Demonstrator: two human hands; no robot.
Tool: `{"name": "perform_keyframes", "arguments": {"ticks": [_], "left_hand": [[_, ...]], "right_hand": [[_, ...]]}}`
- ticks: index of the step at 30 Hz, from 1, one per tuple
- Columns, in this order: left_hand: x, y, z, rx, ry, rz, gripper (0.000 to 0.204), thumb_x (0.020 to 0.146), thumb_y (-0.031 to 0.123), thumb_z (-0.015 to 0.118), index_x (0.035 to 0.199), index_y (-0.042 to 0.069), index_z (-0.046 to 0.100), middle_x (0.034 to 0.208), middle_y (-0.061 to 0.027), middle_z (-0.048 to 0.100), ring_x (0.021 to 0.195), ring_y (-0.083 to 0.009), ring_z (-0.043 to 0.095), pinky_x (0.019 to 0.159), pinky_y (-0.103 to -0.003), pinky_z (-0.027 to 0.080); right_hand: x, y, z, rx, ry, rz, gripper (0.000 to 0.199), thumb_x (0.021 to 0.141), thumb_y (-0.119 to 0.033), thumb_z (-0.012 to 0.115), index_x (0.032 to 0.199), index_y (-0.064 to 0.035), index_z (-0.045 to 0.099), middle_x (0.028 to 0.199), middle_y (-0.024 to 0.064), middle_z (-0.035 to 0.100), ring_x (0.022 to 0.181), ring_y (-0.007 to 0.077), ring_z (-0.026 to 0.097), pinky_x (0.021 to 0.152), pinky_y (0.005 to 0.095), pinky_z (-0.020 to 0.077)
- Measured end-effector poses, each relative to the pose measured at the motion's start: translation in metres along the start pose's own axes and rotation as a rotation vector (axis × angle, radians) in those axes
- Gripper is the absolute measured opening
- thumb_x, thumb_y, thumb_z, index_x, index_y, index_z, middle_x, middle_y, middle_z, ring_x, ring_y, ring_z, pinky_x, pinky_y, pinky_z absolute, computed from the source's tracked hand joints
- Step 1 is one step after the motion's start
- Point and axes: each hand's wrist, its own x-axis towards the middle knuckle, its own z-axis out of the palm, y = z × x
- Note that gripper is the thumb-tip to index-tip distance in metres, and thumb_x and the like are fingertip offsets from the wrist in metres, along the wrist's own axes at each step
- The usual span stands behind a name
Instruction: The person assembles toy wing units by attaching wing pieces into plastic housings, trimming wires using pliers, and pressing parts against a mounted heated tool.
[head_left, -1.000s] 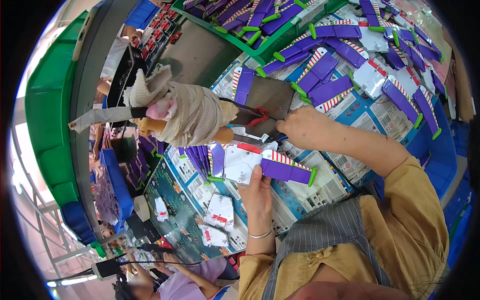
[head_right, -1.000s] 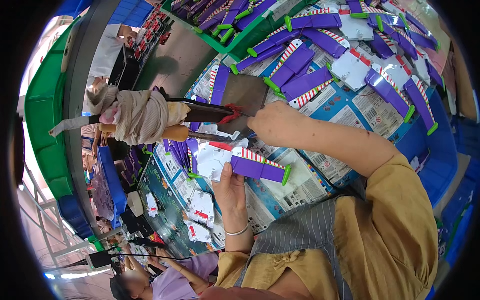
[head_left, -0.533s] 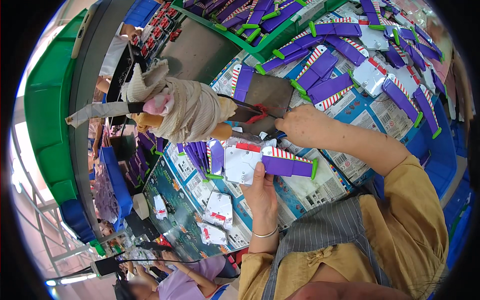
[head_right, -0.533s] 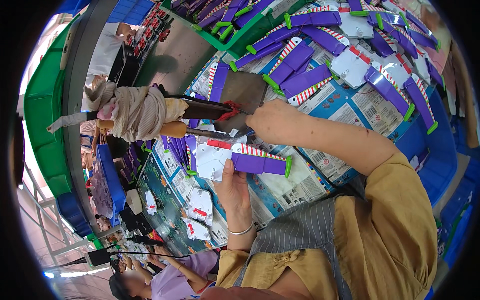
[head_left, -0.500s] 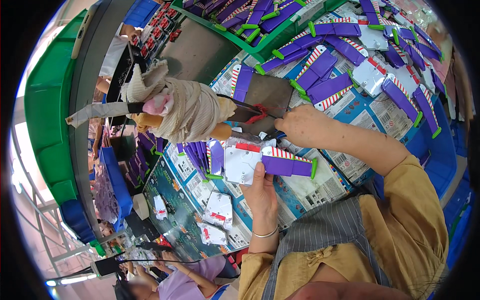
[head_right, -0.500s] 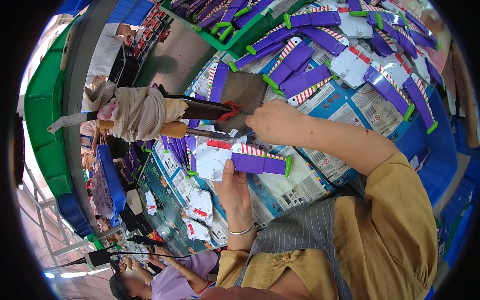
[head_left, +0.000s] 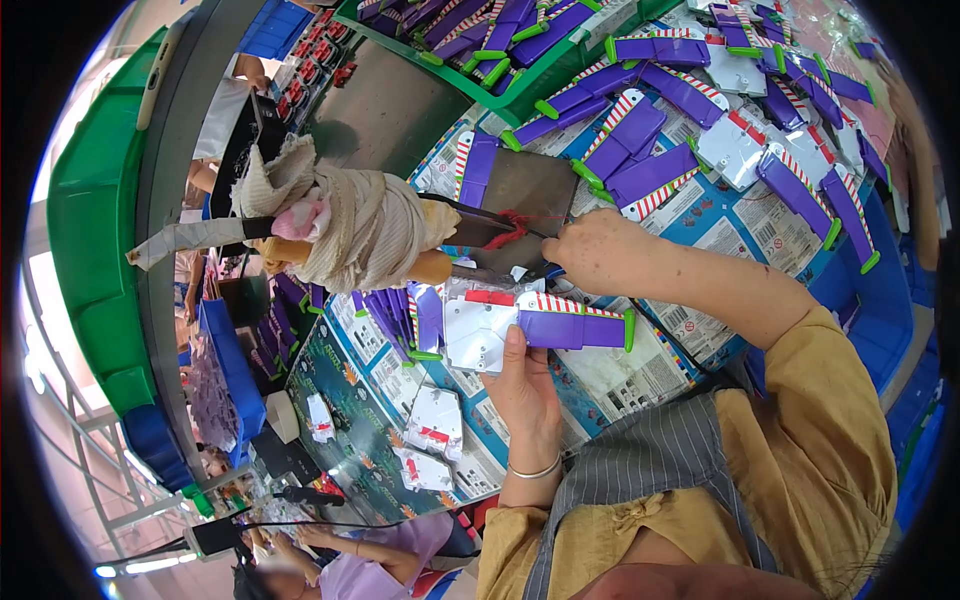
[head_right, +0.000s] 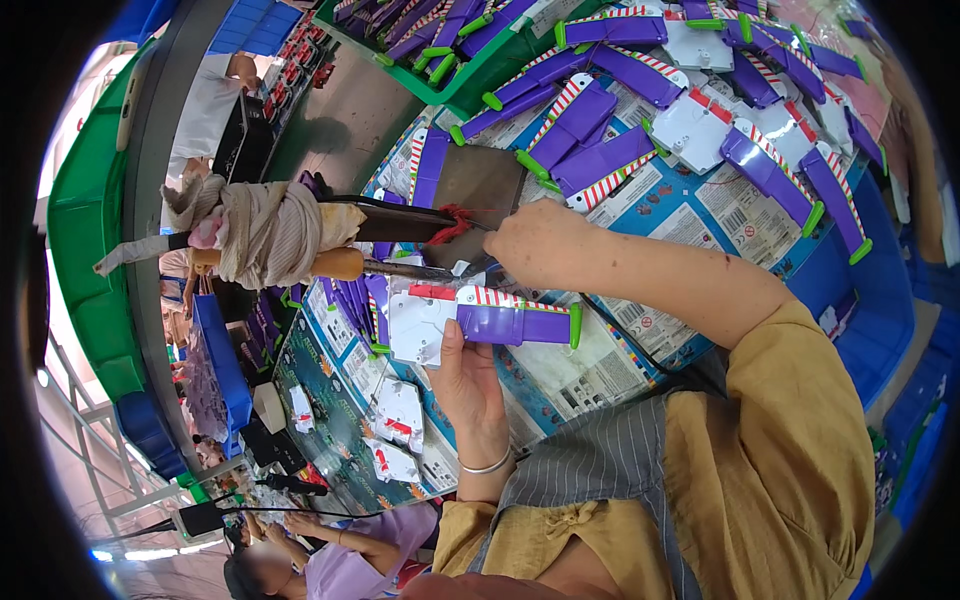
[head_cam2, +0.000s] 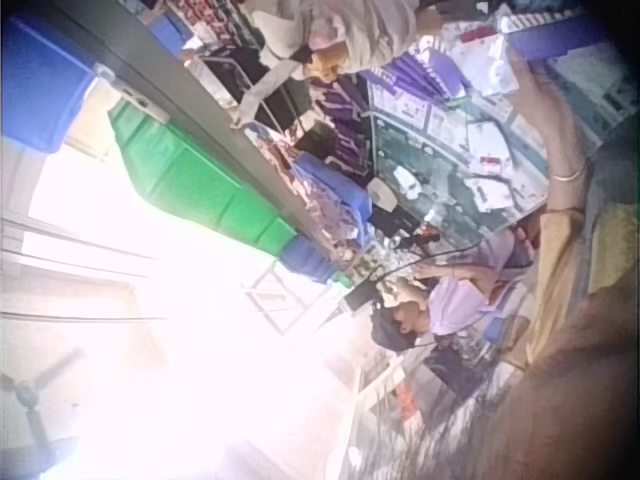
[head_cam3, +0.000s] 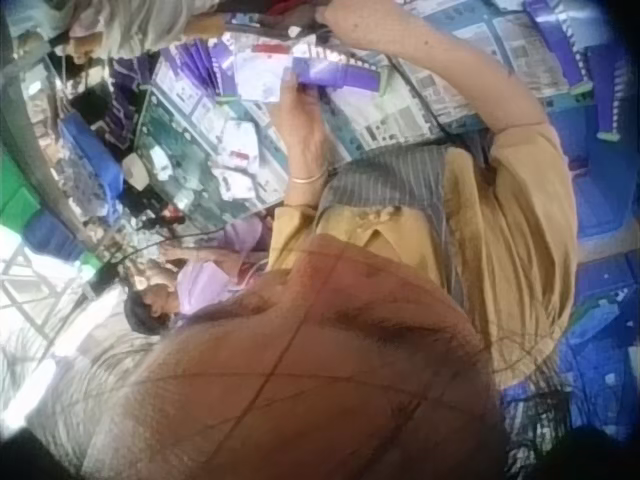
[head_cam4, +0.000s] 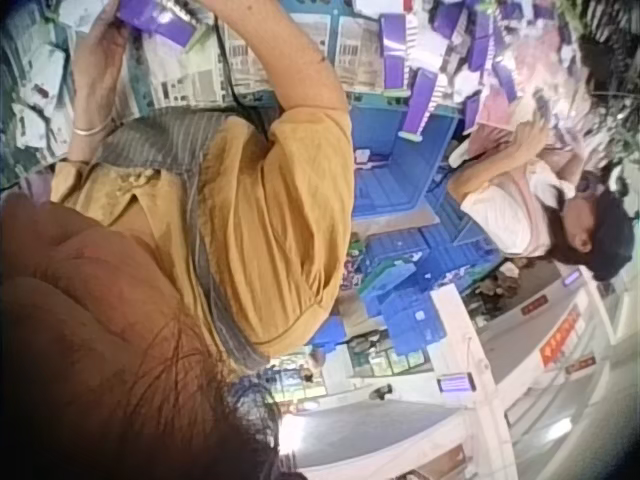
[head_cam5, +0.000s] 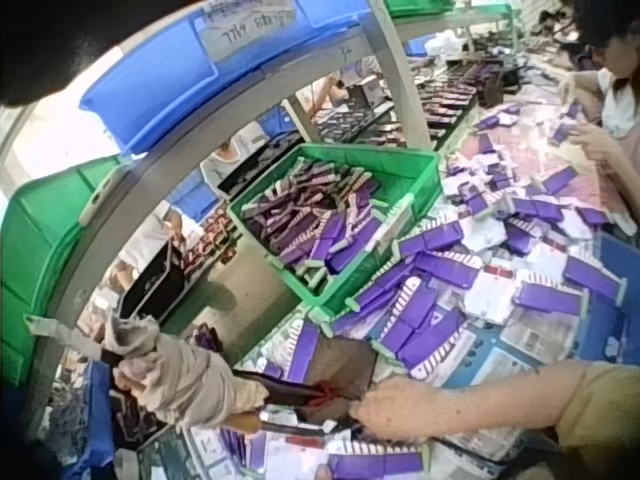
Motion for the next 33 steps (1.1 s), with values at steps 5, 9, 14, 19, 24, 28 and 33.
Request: {"name": "perform_keyframes", "arguments": {"ticks": [5,9,14,19,24,28,33], "left_hand": [[0.0,-0.004,0.0,0.007,0.005,0.011,0.039,0.084,0.005,0.061,0.119,0.006,0.045,0.109,-0.0081,0.057,0.097,-0.0182,0.058,0.083,-0.031,0.05],[-0.003,-0.004,0.003,0.02,0.003,0.047,0.037,0.084,0.006,0.061,0.118,0.006,0.045,0.109,-0.0083,0.057,0.097,-0.0184,0.058,0.082,-0.031,0.05],[-0.008,-0.004,0.003,-0.009,-0.002,0.065,0.037,0.084,0.006,0.061,0.118,0.005,0.044,0.107,-0.0079,0.057,0.096,-0.0186,0.058,0.082,-0.033,0.05],[-0.037,-0.015,-0.023,0.076,-0.028,-0.105,0.05,0.085,0.003,0.058,0.128,0.006,0.034,0.121,-0.0094,0.049,0.107,-0.0216,0.052,0.086,-0.037,0.049],[-0.068,0.013,-0.094,0.388,-0.423,-0.353,0.078,0.075,0.0,0.057,0.142,0.007,0.018,0.135,-0.009,0.038,0.119,-0.0217,0.042,0.092,-0.035,0.044],[0.01,0.053,-0.08,1.437,-0.334,0.892,0.049,0.075,0.008,0.059,0.122,0.0,0.048,0.123,-0.0191,0.048,0.108,-0.0312,0.05,0.086,-0.038,0.043],[0.09,0.066,-0.047,1.711,-0.069,0.94,0.059,0.067,0.026,0.074,0.114,-0.003,0.051,0.11,-0.0171,0.052,0.099,-0.0342,0.052,0.082,-0.04,0.045]], "right_hand": [[0.0,0.001,0.001,0.004,-0.003,0.016,0.021,0.072,-0.015,0.059,0.088,-0.002,0.06,0.074,0.0162,0.064,0.071,0.0304,0.065,0.064,0.0407,0.0507],[0.0,0.001,0.004,-0.008,0.005,0.025,0.022,0.071,-0.017,0.061,0.088,-0.0023,0.06,0.074,0.0157,0.064,0.072,0.0307,0.065,0.065,0.0405,0.0508],[-0.001,0.0,0.007,-0.006,0.057,-0.017,0.02,0.071,-0.015,0.06,0.087,-0.0027,0.061,0.074,0.0155,0.064,0.073,0.0312,0.065,0.064,0.0406,0.0507],[-0.023,-0.006,0.001,-0.148,0.112,-0.173,0.01,0.069,-0.012,0.055,0.076,-0.0059,0.06,0.068,0.0117,0.062,0.065,0.027,0.062,0.06,0.0401,0.047],[-0.058,-0.033,-0.011,-0.535,-0.345,-0.305,0.007,0.068,-0.015,0.059,0.073,-0.0099,0.061,0.067,0.0058,0.06,0.067,0.0183,0.06,0.058,0.0303,0.0387],[-0.058,-0.042,-0.013,-0.648,-0.343,-0.335,0.007,0.067,-0.014,0.058,0.072,-0.0091,0.06,0.067,0.0071,0.06,0.067,0.0203,0.06,0.06,0.0322,0.0403],[-0.07,-0.027,-0.001,-0.336,0.12,-0.436,0.01,0.068,-0.012,0.057,0.076,-0.0064,0.058,0.073,0.0083,0.056,0.073,0.0235,0.057,0.065,0.0368,0.0418]]}}
